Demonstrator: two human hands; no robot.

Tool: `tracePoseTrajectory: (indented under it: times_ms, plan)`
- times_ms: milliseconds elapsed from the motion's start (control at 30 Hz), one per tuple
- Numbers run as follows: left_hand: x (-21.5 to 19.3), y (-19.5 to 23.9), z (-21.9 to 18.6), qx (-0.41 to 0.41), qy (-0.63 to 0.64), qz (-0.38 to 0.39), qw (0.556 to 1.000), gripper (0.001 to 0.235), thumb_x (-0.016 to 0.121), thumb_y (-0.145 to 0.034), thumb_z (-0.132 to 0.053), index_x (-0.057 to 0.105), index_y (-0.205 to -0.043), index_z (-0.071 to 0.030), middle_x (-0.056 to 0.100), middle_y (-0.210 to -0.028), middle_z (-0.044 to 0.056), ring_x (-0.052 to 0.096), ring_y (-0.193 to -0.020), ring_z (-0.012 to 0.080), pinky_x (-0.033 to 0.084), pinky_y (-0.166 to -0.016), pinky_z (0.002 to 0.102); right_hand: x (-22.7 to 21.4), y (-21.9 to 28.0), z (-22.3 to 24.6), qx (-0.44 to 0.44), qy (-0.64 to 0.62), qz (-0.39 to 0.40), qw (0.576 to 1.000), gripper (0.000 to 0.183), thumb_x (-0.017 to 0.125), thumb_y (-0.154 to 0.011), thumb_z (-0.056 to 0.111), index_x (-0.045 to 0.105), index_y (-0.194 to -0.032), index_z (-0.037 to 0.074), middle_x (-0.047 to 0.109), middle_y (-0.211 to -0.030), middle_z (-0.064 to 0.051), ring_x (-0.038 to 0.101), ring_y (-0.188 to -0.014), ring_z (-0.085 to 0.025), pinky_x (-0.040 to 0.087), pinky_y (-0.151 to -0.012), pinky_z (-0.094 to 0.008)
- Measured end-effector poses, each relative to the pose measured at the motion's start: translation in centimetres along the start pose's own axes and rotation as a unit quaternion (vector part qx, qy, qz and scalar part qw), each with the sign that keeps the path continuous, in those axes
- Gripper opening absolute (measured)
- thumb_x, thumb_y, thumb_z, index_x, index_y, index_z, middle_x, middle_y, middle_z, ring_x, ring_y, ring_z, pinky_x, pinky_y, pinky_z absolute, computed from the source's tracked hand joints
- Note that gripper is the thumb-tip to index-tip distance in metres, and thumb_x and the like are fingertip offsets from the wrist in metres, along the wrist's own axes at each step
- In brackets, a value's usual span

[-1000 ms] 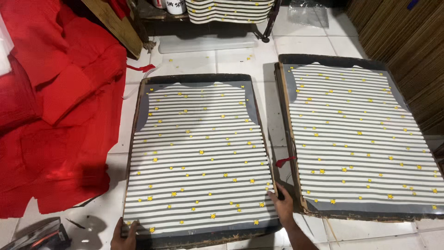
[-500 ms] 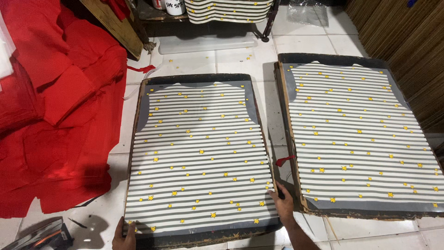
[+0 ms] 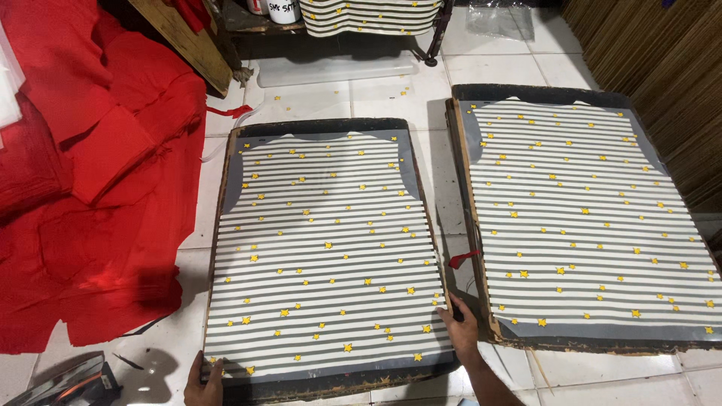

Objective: The person places a transparent sheet over a striped fabric with yellow stars on a board. They then use an iron to press the sheet onto the fabric, moving the iron back and forth across the surface.

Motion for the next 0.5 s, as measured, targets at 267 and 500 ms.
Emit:
tracePoseTrajectory:
  times_ms: [267, 500]
  plan:
    - [0.3, -0.5, 0.9, 0.033, 0.019, -0.007, 0.999, 0.060, 0.082, -0.081, -0.034, 0.070, -0.139, -0.023, 0.073, -0.115, 0.012, 0.066, -0.105, 0.0240, 0.048, -0.093, 0.038, -0.2, -0.9, -0.9, -0.017, 0.044, -0.004, 0.999, 0.064, 0.079, -0.081, 0.026, 0.064, -0.143, 0.023, 0.068, -0.138, -0.008, 0.066, -0.120, -0.024, 0.053, -0.098, -0.041]
    - [0.1, -0.3, 0.3, 0.048, -0.011, 0.010, 0.999, 0.063, 0.080, -0.080, -0.037, 0.068, -0.140, -0.023, 0.072, -0.124, 0.011, 0.065, -0.115, 0.0298, 0.046, -0.100, 0.041, 0.0, 0.1, 0.0, 0.003, 0.013, 0.003, 1.000, 0.065, 0.079, -0.082, 0.017, 0.062, -0.144, 0.021, 0.069, -0.136, -0.012, 0.069, -0.111, -0.027, 0.059, -0.089, -0.041]
Point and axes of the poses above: each hand's wrist, its own y-axis away from the middle knuckle, its own x-axis out of the palm, z = x × y, the point moved 6 cm from there along -y, towards the middle knuckle
